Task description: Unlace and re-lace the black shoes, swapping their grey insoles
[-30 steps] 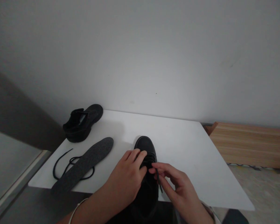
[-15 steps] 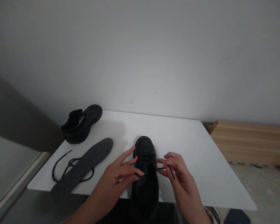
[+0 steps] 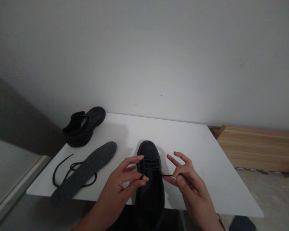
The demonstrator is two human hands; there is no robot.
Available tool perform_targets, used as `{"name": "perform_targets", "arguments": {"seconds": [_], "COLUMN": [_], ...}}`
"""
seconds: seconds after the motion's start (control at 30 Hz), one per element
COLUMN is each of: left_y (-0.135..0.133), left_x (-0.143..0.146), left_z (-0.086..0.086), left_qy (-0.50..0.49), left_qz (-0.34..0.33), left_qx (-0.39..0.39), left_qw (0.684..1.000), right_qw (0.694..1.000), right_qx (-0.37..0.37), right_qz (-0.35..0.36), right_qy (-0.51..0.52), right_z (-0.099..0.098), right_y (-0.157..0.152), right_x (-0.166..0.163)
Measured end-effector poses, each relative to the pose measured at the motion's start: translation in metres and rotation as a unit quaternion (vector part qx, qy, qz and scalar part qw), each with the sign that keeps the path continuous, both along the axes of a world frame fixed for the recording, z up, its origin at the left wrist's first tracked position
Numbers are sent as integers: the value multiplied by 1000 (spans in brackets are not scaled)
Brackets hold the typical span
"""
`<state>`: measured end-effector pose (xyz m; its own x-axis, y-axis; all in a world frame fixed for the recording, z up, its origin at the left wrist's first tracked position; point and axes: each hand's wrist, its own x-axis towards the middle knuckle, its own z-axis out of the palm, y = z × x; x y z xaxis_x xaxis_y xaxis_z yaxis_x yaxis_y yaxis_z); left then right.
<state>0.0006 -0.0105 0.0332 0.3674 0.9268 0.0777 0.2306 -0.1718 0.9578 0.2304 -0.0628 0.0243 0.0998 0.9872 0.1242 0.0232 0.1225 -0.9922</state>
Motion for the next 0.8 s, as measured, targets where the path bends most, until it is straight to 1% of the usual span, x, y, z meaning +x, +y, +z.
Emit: {"name": "perform_targets", "arguments": {"seconds": [0.07, 0.1, 0.2, 0.33, 0.4, 0.5, 0.57, 0.73, 0.8], "left_y": [-1, -1, 1, 6, 8, 8, 7, 4, 4], "left_x": [4, 7, 17, 29, 32, 35, 35, 33, 31], "left_z": [3, 5, 10, 12, 12, 13, 13, 12, 12], "left_qy": [3, -8, -34, -12, 5, 22, 12, -49, -64], "left_qz": [6, -2, -32, -26, -47, -93, -99, -95, -97], "left_qx": [47, 53, 27, -8, -1, 40, 55, 3, 17], "left_qw": [999, 999, 999, 1000, 999, 995, 993, 994, 993], "right_qw": [999, 997, 990, 965, 955, 953, 957, 975, 979], "right_qx": [12, 24, 79, 139, 147, 140, 128, 93, 69], "right_qz": [-7, -10, -1, 34, 43, 48, 49, 56, 48], "right_qy": [-46, -66, -114, -220, -254, -266, -256, -196, -184], "right_z": [3, 5, 10, 17, 20, 25, 27, 28, 24], "right_y": [0, 0, 1, 4, 6, 8, 10, 14, 14], "right_x": [-3, -5, -10, -14, -16, -19, -21, -20, -18]}}
